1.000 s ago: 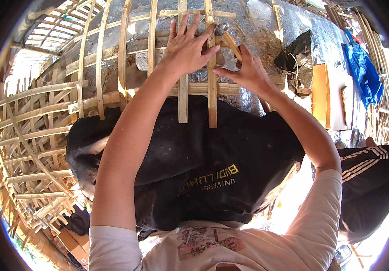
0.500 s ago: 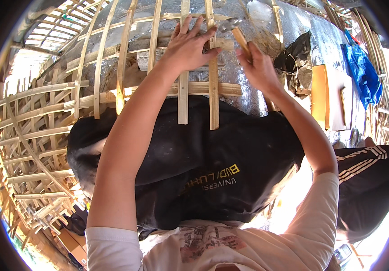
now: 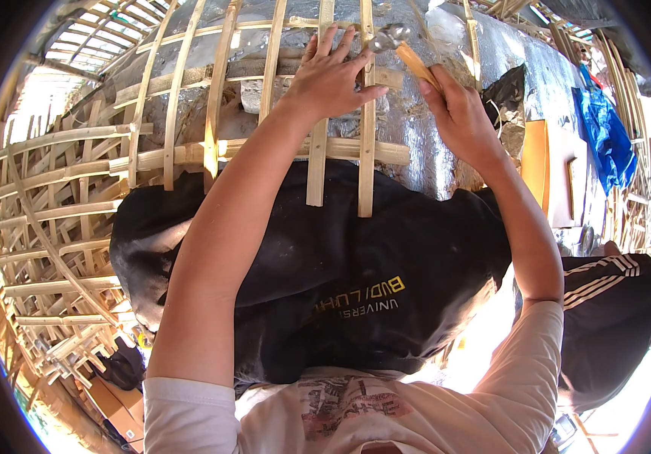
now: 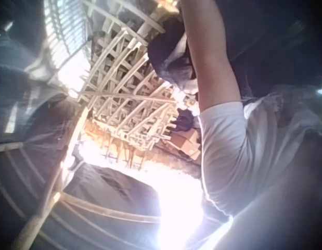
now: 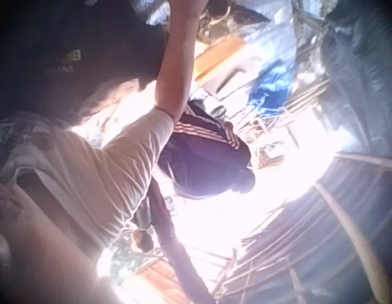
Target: The person is using a hammer to secure thin wooden strips into a lattice pattern over a dark material on a curved surface.
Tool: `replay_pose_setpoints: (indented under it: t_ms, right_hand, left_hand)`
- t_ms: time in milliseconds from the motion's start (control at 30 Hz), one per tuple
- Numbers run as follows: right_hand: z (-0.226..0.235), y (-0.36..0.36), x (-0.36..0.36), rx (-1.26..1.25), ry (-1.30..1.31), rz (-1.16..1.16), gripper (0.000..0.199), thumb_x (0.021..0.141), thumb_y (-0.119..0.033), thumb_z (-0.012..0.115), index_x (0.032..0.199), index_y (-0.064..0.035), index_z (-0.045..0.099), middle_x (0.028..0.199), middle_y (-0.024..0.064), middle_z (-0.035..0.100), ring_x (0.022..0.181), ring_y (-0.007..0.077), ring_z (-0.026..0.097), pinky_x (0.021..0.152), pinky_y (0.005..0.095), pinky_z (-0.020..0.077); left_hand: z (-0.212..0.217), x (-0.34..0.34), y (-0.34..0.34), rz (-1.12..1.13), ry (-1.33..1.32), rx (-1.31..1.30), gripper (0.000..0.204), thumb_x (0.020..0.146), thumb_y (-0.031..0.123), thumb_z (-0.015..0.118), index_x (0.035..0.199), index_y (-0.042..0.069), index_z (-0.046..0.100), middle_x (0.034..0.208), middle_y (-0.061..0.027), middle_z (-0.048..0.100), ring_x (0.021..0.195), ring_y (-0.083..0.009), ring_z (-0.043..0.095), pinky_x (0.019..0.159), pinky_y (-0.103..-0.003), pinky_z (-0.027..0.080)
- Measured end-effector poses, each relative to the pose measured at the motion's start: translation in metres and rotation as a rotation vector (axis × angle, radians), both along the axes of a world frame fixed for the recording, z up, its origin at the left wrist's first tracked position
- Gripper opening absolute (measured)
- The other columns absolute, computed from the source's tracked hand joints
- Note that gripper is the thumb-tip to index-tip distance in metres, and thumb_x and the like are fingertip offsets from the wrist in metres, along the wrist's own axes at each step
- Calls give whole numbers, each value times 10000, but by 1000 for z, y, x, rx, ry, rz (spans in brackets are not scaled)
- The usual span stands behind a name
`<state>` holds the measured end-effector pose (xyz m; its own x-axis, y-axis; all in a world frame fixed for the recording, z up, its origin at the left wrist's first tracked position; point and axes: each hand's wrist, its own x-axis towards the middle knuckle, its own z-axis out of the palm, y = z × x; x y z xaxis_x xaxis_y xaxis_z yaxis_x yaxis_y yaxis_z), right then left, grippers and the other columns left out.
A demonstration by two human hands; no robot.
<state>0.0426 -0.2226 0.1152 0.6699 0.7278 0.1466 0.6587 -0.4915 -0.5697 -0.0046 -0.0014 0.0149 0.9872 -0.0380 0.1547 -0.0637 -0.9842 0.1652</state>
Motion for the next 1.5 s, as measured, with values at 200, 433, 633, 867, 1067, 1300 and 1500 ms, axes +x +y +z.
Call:
replay_pose_setpoints:
  t_ms: [200,433,633,867,1067,1300,1500]
  right_hand:
    - [-13,-5,1,-9,-97,39,167,1017,-170,542,1065,-19,490,649,247,596,643,474,612,560,540,457]
    - [-18,-7,1,-112,-166,48,184,1024,-198,536,1095,-35,491,642,241,604,627,477,617,558,552,482]
    - [12,4,-6,-149,-76,-1,181,1028,-190,529,1099,-29,490,597,210,576,581,430,625,500,496,485]
    - [-24,-5,1,-188,-176,46,153,1045,-172,493,1023,-23,461,575,161,537,483,394,572,448,443,454]
    - [14,2,-10,17,-132,-23,189,1056,-194,490,1010,-11,485,548,129,514,441,318,566,430,413,403]
    - [8,-9,-2,55,-174,-132,205,1050,-194,490,1080,7,510,579,169,542,529,395,616,464,468,422]
    - [0,-3,-3,-141,-53,9,177,1040,-188,498,1029,-12,498,666,199,609,638,451,633,547,527,451]
  left_hand:
    - [3,-1,-2,30,108,71,898,900,793,357,1565,190,326,1638,-152,224,1536,-367,51,1239,-514,82]
    - [1,0,-5,16,3,-2,873,891,797,392,1400,108,560,1608,-184,286,1529,-366,104,1232,-526,104]
    - [-9,-1,-1,28,-60,4,893,885,804,390,1523,180,405,1604,-187,294,1528,-367,111,1231,-531,116]
    - [5,4,-12,8,39,34,880,918,768,354,1581,194,275,1630,-165,239,1531,-369,101,1236,-527,103]
    - [1,-7,-4,2,-186,-84,729,946,546,547,1488,75,420,1565,-218,349,1466,-390,297,1212,-539,179]
    - [14,-1,-5,-15,207,-44,906,965,692,356,1593,75,139,1656,-193,100,1525,-396,76,1237,-528,65]
    - [25,-2,-3,-12,154,-103,900,957,681,390,1586,71,183,1652,-199,123,1522,-403,92,1236,-532,75]
